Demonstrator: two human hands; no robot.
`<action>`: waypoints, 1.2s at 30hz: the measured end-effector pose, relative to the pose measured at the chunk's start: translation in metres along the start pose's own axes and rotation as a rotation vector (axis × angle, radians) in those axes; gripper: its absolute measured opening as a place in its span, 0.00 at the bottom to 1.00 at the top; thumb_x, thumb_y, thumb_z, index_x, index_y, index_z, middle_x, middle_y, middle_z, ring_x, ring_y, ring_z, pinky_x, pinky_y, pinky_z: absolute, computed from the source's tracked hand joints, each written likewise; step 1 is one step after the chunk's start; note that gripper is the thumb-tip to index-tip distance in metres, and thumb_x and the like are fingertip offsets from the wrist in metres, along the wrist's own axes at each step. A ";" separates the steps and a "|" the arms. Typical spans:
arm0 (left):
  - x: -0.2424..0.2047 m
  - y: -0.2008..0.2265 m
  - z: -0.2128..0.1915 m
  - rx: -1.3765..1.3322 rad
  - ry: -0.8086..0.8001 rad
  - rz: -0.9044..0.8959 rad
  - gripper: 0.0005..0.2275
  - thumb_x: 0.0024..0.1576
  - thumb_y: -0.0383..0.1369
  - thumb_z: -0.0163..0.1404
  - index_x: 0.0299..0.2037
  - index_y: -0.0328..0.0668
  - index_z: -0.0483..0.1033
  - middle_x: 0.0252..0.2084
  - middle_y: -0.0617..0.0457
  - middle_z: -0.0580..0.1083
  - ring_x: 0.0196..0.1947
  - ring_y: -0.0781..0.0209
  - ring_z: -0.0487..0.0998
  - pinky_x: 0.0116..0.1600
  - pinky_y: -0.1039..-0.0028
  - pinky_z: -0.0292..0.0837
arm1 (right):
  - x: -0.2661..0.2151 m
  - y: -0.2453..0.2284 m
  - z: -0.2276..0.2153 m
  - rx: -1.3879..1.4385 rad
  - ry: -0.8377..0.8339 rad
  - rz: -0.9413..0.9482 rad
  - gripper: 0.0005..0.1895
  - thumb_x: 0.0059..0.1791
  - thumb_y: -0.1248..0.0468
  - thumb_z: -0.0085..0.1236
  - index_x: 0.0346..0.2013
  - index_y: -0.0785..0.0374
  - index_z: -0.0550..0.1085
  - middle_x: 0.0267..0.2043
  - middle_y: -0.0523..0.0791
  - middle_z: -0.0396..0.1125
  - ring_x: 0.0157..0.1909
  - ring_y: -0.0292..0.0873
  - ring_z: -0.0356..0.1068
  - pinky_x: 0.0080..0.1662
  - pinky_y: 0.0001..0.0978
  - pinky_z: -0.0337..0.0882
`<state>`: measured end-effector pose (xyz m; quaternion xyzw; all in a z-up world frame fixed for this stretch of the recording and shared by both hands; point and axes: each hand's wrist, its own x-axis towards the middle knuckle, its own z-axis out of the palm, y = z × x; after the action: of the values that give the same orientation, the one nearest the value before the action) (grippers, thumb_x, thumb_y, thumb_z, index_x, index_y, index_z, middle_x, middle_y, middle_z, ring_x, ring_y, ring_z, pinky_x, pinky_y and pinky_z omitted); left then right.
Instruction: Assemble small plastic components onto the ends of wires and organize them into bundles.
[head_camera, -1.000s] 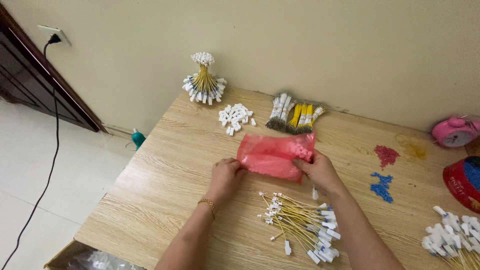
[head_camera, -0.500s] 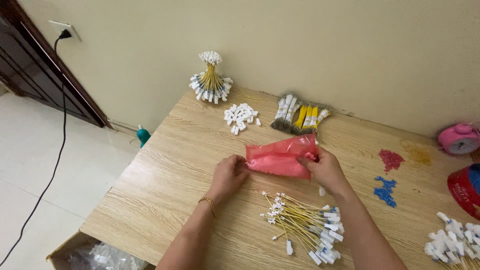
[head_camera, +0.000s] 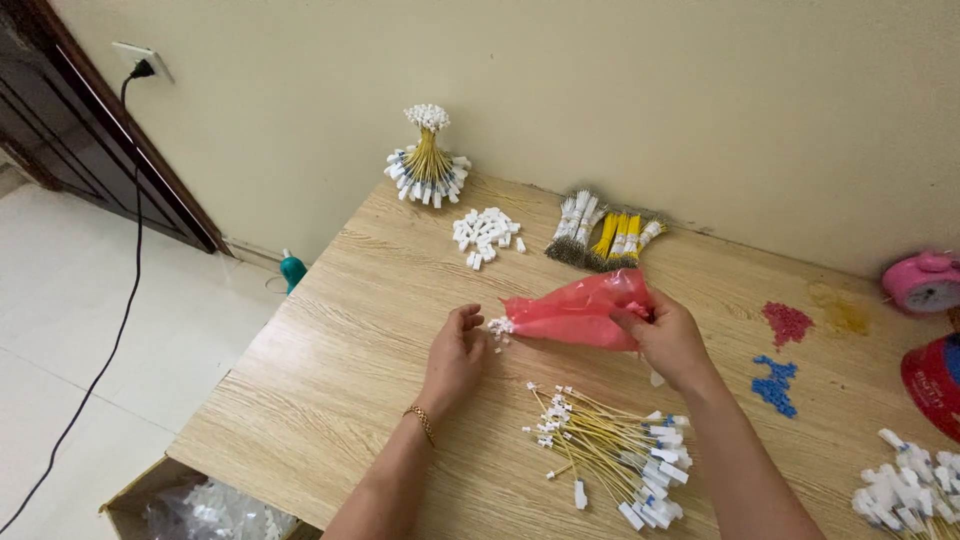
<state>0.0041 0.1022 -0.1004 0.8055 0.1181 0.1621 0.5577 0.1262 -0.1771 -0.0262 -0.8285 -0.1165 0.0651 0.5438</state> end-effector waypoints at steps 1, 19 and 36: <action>-0.001 0.001 -0.001 0.012 -0.003 -0.012 0.19 0.59 0.22 0.49 0.62 0.38 0.65 0.58 0.44 0.74 0.58 0.54 0.76 0.61 0.68 0.73 | -0.002 -0.007 0.000 -0.022 0.011 0.022 0.15 0.48 0.65 0.64 0.49 0.60 0.78 0.35 0.40 0.72 0.34 0.33 0.67 0.38 0.29 0.69; -0.012 0.013 0.004 -0.079 0.081 -0.082 0.17 0.60 0.21 0.46 0.60 0.38 0.69 0.55 0.46 0.76 0.53 0.57 0.79 0.58 0.70 0.75 | 0.000 0.021 -0.013 -0.006 0.052 -0.027 0.14 0.49 0.67 0.64 0.49 0.63 0.78 0.36 0.41 0.71 0.36 0.34 0.67 0.39 0.29 0.70; 0.000 0.026 0.104 -1.273 -0.103 -0.818 0.14 0.63 0.23 0.46 0.57 0.32 0.62 0.48 0.43 0.72 0.45 0.53 0.79 0.56 0.60 0.80 | 0.019 0.103 -0.029 0.642 -0.052 0.173 0.13 0.50 0.68 0.58 0.50 0.60 0.76 0.41 0.41 0.73 0.36 0.35 0.70 0.35 0.28 0.70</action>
<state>0.0448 0.0031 -0.1098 0.2266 0.2650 -0.0585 0.9354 0.1637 -0.2368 -0.1086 -0.6199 -0.0332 0.1656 0.7663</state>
